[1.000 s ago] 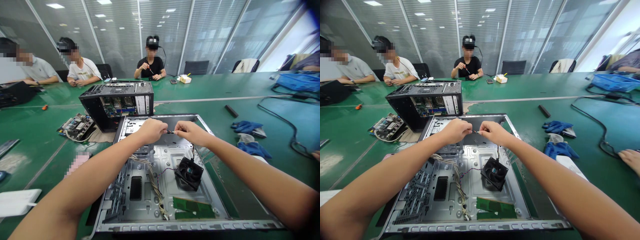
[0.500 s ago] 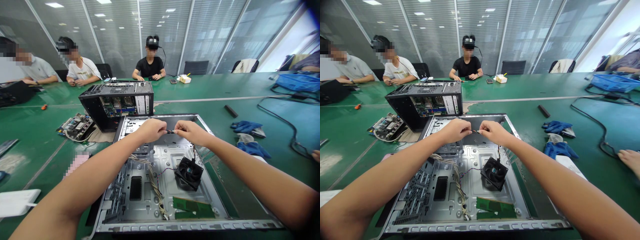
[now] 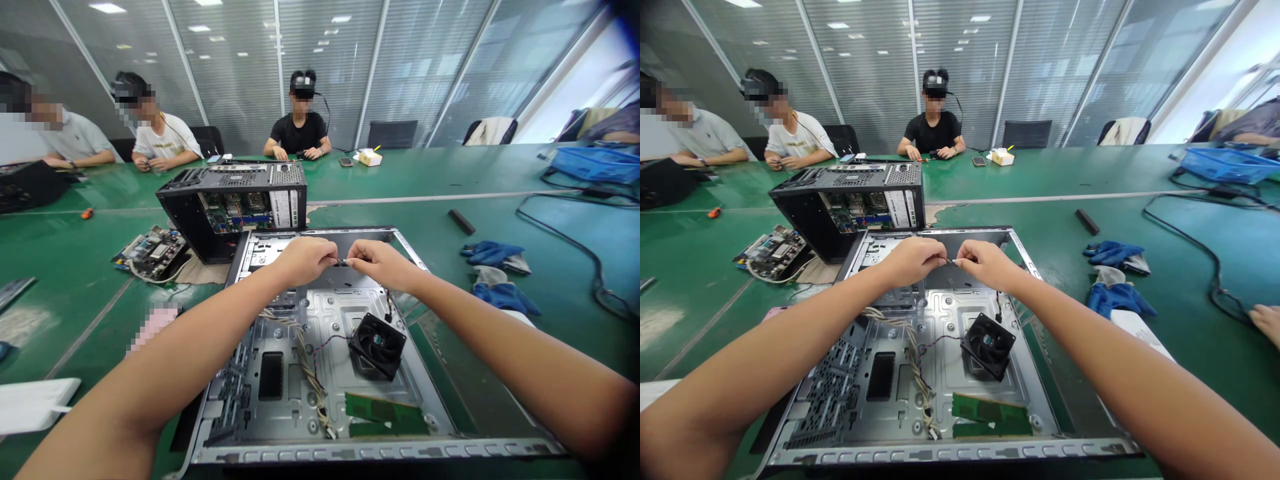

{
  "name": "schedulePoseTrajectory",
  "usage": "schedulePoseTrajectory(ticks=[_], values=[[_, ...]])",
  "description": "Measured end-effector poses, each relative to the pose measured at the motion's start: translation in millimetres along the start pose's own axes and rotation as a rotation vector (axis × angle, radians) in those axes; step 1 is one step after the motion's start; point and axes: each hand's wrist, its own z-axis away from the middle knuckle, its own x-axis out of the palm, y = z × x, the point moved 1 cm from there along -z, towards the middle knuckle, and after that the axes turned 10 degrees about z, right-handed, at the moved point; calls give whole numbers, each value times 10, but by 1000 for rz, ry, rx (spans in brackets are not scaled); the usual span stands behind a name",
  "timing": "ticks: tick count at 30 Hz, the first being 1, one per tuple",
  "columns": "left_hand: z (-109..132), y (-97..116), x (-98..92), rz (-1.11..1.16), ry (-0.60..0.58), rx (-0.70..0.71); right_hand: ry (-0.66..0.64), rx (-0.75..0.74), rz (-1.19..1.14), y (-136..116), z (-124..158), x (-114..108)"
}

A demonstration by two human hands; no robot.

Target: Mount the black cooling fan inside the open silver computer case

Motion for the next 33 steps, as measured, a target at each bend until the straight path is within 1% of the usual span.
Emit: schedulePoseTrajectory(ticks=[4, 8, 12, 15, 23, 33], values=[[-18, 5, 7, -17, -18, -36, 16, -11, -7, 4, -5, 3], [-16, -5, 7, 29, -28, -67, 24, -11, 1, 2, 4, -10], [-2, -10, 1, 76, -31, -33, 14, -17, 14, -1, 12, -20], [4, 0, -8, 96, -26, -25, 4, -19, 30, -14, 14, -26], [1, -4, -34, 189, 12, -69, -39, -5, 8, -29, 11, -24], [-28, -32, -22, 191, 36, -67, -80, -19, 7, -11, -7, -3]])
